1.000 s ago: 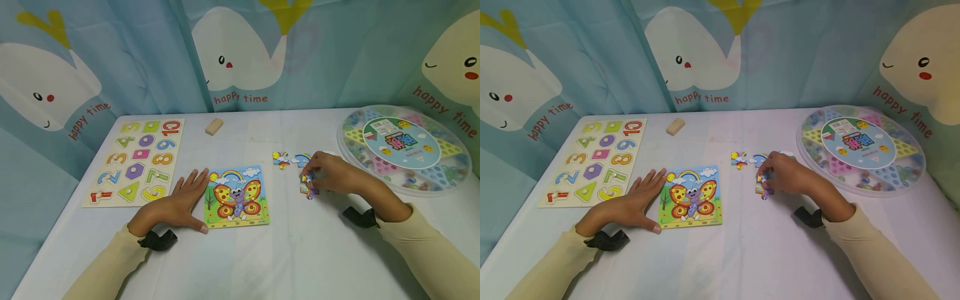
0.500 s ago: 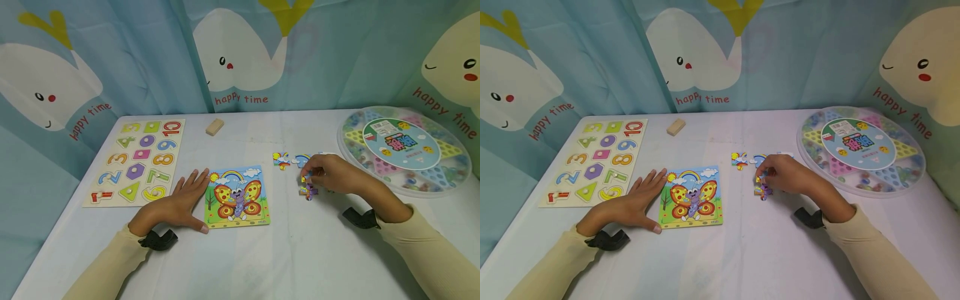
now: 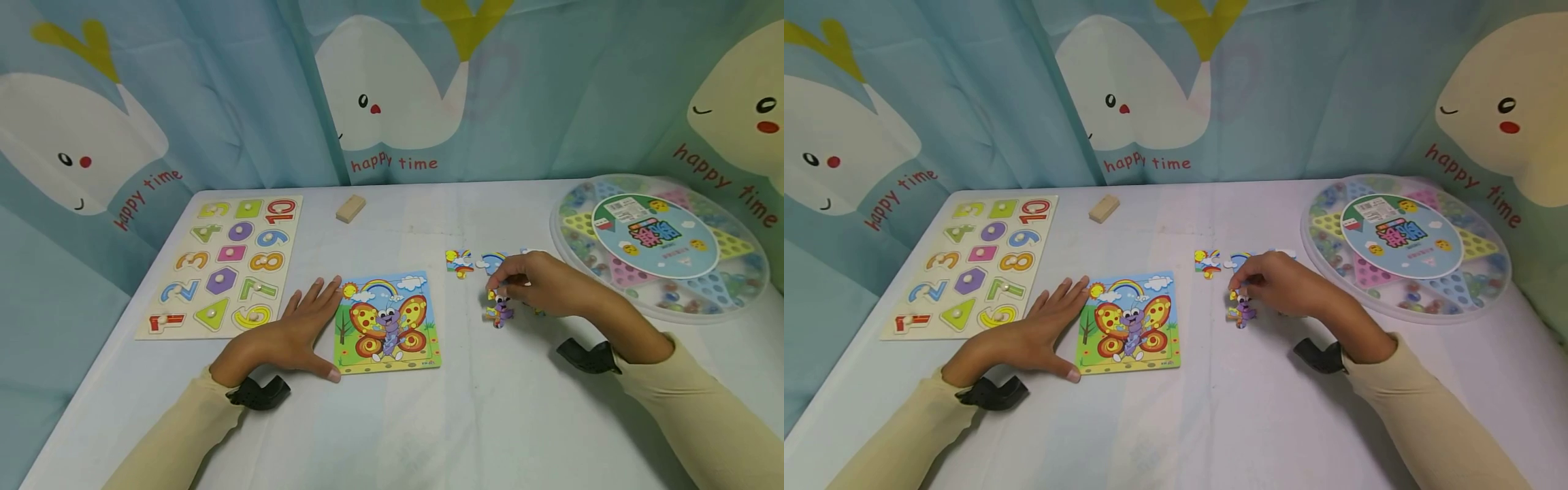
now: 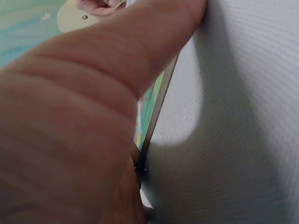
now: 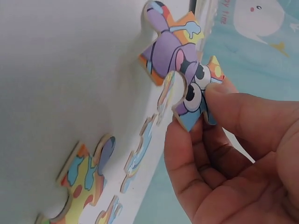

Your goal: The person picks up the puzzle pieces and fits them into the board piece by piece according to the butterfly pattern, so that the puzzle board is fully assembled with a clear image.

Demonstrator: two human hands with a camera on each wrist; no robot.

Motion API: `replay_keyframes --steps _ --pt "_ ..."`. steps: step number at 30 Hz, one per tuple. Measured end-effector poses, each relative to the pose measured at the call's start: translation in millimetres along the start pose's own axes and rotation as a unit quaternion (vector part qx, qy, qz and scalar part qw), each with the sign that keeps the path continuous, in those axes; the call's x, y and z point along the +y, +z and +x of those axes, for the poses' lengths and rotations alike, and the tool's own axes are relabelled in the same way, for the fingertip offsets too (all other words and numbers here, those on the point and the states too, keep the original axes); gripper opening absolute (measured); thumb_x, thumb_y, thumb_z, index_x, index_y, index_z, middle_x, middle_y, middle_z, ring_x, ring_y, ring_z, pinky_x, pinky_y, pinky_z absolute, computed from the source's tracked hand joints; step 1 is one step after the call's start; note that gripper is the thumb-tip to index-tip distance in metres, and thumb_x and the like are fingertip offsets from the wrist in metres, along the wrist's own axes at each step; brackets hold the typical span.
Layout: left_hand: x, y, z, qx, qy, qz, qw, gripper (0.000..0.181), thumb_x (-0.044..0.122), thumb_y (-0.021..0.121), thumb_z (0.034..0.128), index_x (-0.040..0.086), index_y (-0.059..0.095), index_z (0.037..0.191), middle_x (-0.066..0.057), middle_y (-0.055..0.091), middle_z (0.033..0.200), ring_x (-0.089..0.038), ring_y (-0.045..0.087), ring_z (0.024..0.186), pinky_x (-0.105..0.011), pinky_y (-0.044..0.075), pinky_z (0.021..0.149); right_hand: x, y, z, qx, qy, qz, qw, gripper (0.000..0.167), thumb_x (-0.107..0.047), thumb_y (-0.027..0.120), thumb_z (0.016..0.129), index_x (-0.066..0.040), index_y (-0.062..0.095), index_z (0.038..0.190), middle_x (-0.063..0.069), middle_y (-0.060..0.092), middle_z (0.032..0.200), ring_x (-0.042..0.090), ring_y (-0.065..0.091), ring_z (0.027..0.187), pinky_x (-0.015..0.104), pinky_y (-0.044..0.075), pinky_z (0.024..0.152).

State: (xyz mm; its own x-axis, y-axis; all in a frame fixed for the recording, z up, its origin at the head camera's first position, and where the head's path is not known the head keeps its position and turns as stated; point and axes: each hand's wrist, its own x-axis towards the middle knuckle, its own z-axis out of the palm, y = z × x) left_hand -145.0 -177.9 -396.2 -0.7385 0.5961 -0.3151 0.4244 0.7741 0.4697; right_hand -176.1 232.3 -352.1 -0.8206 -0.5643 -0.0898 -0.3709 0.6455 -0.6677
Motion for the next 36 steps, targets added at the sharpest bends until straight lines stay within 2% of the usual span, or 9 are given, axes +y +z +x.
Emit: replay_keyframes --steps 4,13,23,36 --pt "0.1 0.1 0.1 0.0 -0.001 0.0 1.0 0.131 0.057 0.083 0.066 0.009 0.001 0.157 -0.003 -0.013 0.162 -0.027 -0.019 0.145 -0.055 -0.01 0.113 -2 1 1.9 0.002 0.003 0.014 0.9999 0.019 0.007 0.061 0.09 -0.006 0.071 0.1 -0.001 0.067 0.092 0.014 0.051 0.071 0.025 0.042 0.056" --pt "0.3 0.9 0.8 0.0 -0.004 -0.002 1.0 0.131 0.056 0.083 0.0657 0.009 0.001 0.157 -0.003 -0.012 0.162 -0.026 -0.019 0.145 -0.055 -0.01 0.113 -6 4 9.0 0.0 -0.042 -0.002 0.9991 0.023 0.009 0.061 0.089 -0.009 0.073 0.098 -0.004 0.067 0.096 0.015 0.058 0.083 0.026 0.049 0.069" --pt "-1.6 1.2 1.4 0.003 0.002 -0.001 1.0 0.132 0.057 0.083 0.0655 0.01 0.0 0.157 -0.003 -0.013 0.162 -0.027 -0.019 0.145 -0.055 -0.01 0.113 -17 11 21.5 0.013 -0.074 0.031 0.9967 0.023 0.01 0.062 0.089 -0.006 0.073 0.099 -0.001 0.068 0.097 0.015 0.063 0.088 0.027 0.052 0.075" --pt "1.2 -0.3 0.1 0.001 -0.002 -0.001 1.0 0.131 0.054 0.084 0.066 0.009 0.001 0.157 -0.003 -0.012 0.162 -0.028 -0.018 0.145 -0.055 -0.01 0.113 -37 28 37.9 0.017 -0.087 0.02 0.9959 0.021 0.008 0.063 0.089 -0.005 0.073 0.101 0.0 0.067 0.097 0.014 0.061 0.083 0.029 0.052 0.073"
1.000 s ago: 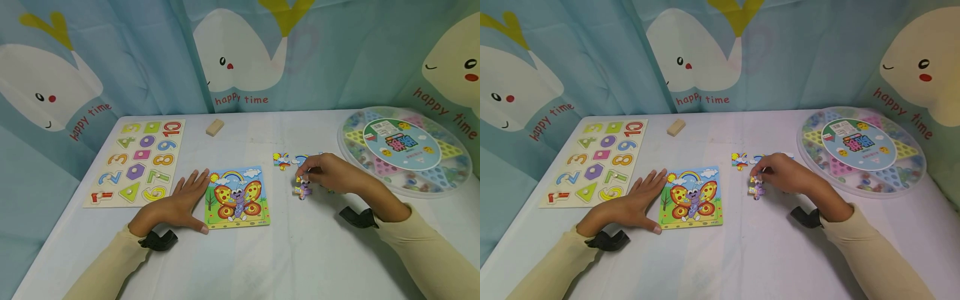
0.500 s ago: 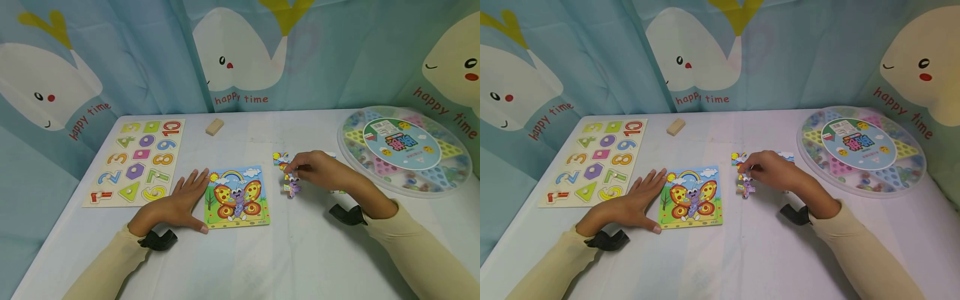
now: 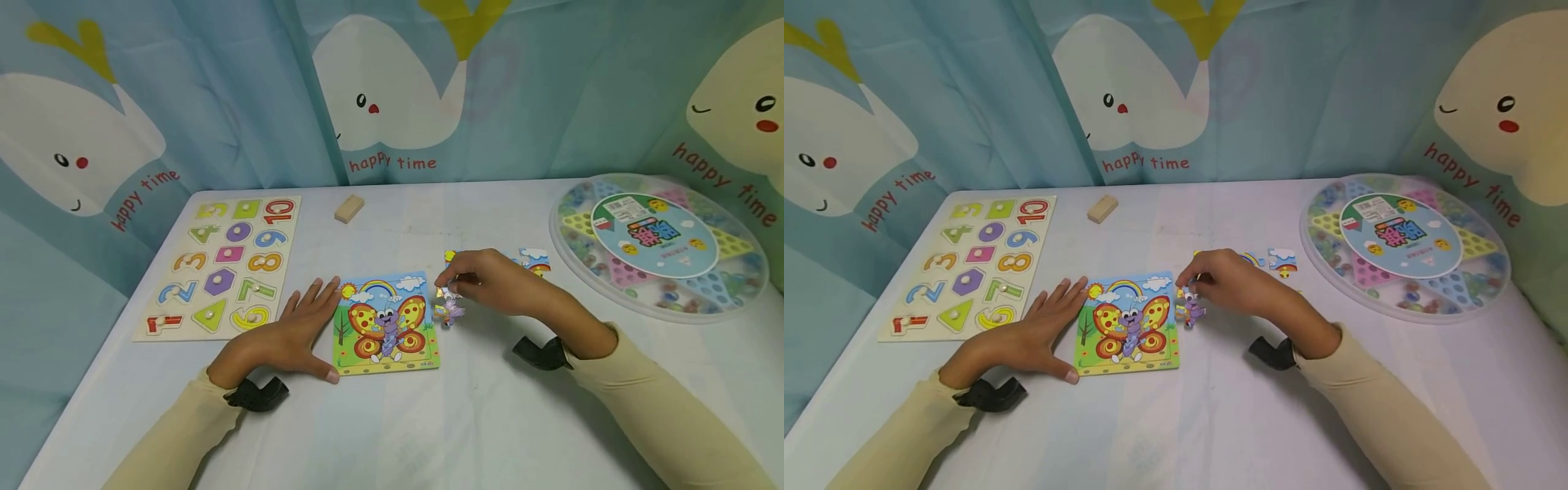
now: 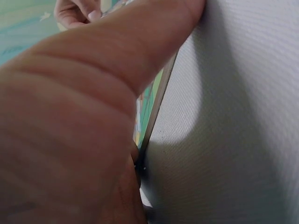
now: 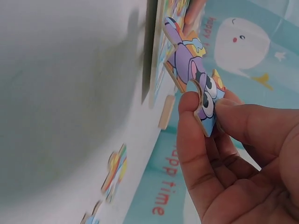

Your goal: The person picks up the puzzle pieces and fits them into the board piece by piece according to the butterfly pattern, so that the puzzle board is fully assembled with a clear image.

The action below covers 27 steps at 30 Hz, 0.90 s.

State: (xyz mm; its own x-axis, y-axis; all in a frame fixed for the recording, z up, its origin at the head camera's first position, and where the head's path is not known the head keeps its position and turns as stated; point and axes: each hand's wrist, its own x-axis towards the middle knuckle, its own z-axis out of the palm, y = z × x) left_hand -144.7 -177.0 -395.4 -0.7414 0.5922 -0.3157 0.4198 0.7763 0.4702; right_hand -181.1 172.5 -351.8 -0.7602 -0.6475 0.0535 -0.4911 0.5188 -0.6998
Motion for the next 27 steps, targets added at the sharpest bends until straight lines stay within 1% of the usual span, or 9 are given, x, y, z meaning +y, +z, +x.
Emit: replay_keyframes --steps 3,11,17,21,27 --pt "0.4 0.3 0.5 0.0 0.001 0.0 1.0 0.131 0.055 0.084 0.0661 0.009 0.001 0.157 -0.003 -0.012 0.162 -0.027 -0.018 0.145 -0.055 -0.01 0.113 -5 4 2.9 0.003 -0.006 0.001 1.0 0.021 0.008 0.063 0.089 -0.005 0.073 0.102 -0.001 0.067 0.097 0.013 0.06 0.081 0.028 0.052 0.071" --pt "0.6 0.0 0.0 0.001 0.002 -0.002 1.0 0.131 0.056 0.083 0.0661 0.008 0.001 0.157 -0.004 -0.012 0.162 -0.028 -0.019 0.145 -0.056 -0.01 0.113 -23 15 10.6 0.015 -0.041 0.016 0.9989 0.023 0.01 0.06 0.089 -0.004 0.073 0.103 0.001 0.067 0.098 0.014 0.057 0.075 0.027 0.049 0.063" --pt "1.7 -1.2 0.5 0.003 0.006 -0.005 1.0 0.131 0.055 0.084 0.066 0.009 0.001 0.157 -0.004 -0.012 0.162 -0.028 -0.018 0.145 -0.056 -0.01 0.113 -30 19 15.3 0.008 -0.053 0.018 0.9984 0.022 0.009 0.061 0.09 -0.004 0.073 0.103 0.0 0.067 0.098 0.012 0.059 0.078 0.027 0.05 0.067" --pt "1.7 -1.9 0.8 0.004 0.008 -0.005 0.9999 0.131 0.056 0.083 0.0664 0.007 0.001 0.157 -0.005 -0.012 0.162 -0.028 -0.019 0.145 -0.056 -0.01 0.112 -34 23 20.8 0.004 -0.053 0.022 0.9984 0.022 0.009 0.061 0.09 -0.004 0.073 0.103 0.0 0.068 0.099 0.012 0.06 0.082 0.027 0.052 0.071" --pt "-0.5 0.0 0.3 0.0 0.01 -0.002 0.9999 0.131 0.059 0.082 0.0667 0.007 0.002 0.156 -0.005 -0.012 0.162 -0.028 -0.019 0.145 -0.057 -0.009 0.112 -40 36 32.1 -0.012 -0.05 0.018 0.9985 0.021 0.007 0.061 0.091 -0.005 0.074 0.102 -0.001 0.068 0.097 0.011 0.058 0.08 0.025 0.052 0.069"
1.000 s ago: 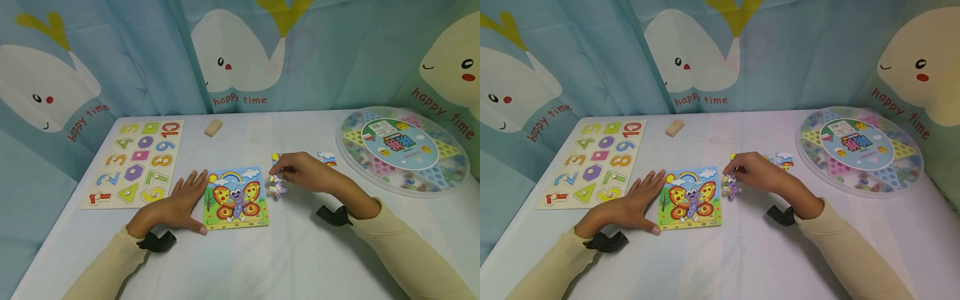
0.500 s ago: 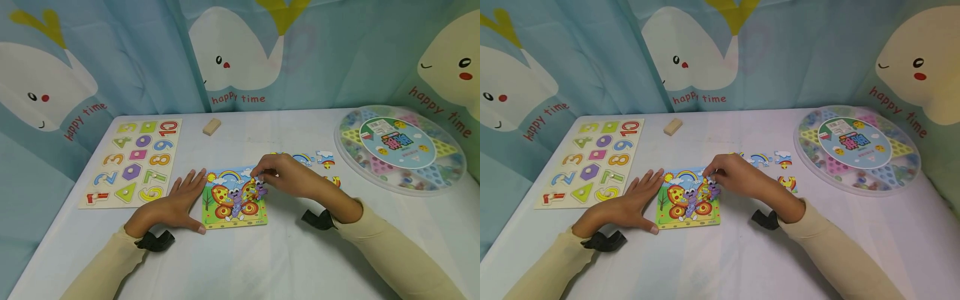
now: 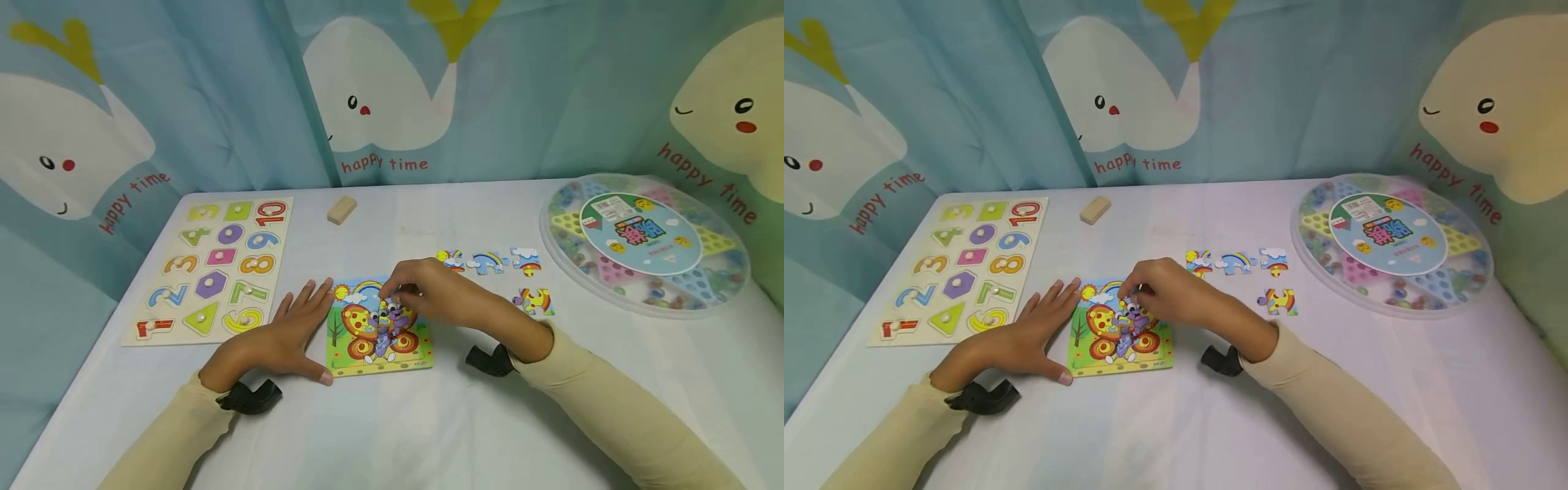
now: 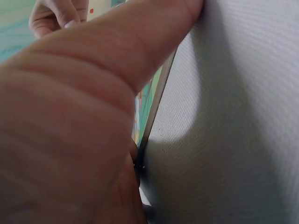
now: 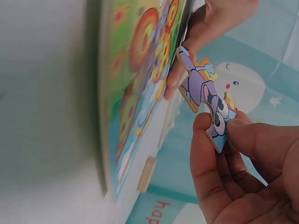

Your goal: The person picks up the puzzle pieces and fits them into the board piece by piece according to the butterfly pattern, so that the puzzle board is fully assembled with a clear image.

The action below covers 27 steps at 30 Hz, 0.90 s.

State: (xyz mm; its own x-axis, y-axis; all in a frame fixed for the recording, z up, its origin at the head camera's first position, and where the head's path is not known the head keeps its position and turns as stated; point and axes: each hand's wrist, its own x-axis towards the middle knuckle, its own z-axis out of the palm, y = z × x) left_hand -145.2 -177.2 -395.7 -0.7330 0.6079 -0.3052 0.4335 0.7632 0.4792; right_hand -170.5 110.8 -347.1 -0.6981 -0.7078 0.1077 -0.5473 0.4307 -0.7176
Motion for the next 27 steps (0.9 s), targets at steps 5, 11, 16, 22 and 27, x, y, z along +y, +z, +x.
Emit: replay_keyframes --steps 5,11,16,22,27 --pt "-0.5 1.6 -0.6 -0.006 -0.004 -0.001 1.0 0.131 0.06 0.081 0.0668 0.007 0.001 0.156 -0.004 -0.012 0.162 -0.028 -0.019 0.145 -0.056 -0.01 0.113 -5 10 10.3 -0.014 -0.004 -0.003 0.9999 0.019 0.006 0.061 0.091 -0.004 0.075 0.1 -0.001 0.067 0.095 0.01 0.059 0.081 0.023 0.052 0.071" --pt "-0.3 0.5 -0.5 -0.005 0.0 -0.001 1.0 0.13 0.06 0.08 0.0677 0.007 0.001 0.156 -0.004 -0.012 0.162 -0.028 -0.019 0.145 -0.056 -0.01 0.112 -8 16 17.4 -0.03 0.004 -0.012 0.9995 0.019 0.005 0.062 0.091 -0.003 0.075 0.102 -0.002 0.066 0.096 0.01 0.059 0.085 0.023 0.052 0.074" --pt "-2.4 2.1 0.0 -0.005 0.006 -0.005 1.0 0.13 0.061 0.08 0.068 0.006 0.002 0.156 -0.004 -0.012 0.162 -0.028 -0.019 0.145 -0.056 -0.01 0.112 -8 21 19.7 -0.035 0.003 -0.012 0.9993 0.019 0.004 0.062 0.09 -0.004 0.075 0.102 -0.002 0.067 0.094 0.011 0.057 0.082 0.024 0.051 0.072" --pt "-2.4 1.6 0.1 -0.003 0.006 -0.006 1.0 0.13 0.06 0.08 0.0679 0.007 0.002 0.156 -0.004 -0.012 0.162 -0.028 -0.019 0.145 -0.056 -0.01 0.112 -10 22 21.5 -0.025 0.018 -0.016 0.9994 0.016 0.002 0.065 0.09 -0.002 0.073 0.104 0.001 0.07 0.099 0.011 0.059 0.082 0.023 0.052 0.072" --pt "-2.0 -0.1 -0.9 -0.001 0.007 -0.004 1.0 0.13 0.06 0.08 0.0677 0.006 0.001 0.156 -0.004 -0.012 0.162 -0.028 -0.019 0.145 -0.057 -0.009 0.112 -10 23 21.7 -0.013 0.031 -0.014 0.9994 0.016 0.001 0.066 0.09 -0.001 0.074 0.103 0.003 0.071 0.099 0.01 0.059 0.079 0.022 0.051 0.068"
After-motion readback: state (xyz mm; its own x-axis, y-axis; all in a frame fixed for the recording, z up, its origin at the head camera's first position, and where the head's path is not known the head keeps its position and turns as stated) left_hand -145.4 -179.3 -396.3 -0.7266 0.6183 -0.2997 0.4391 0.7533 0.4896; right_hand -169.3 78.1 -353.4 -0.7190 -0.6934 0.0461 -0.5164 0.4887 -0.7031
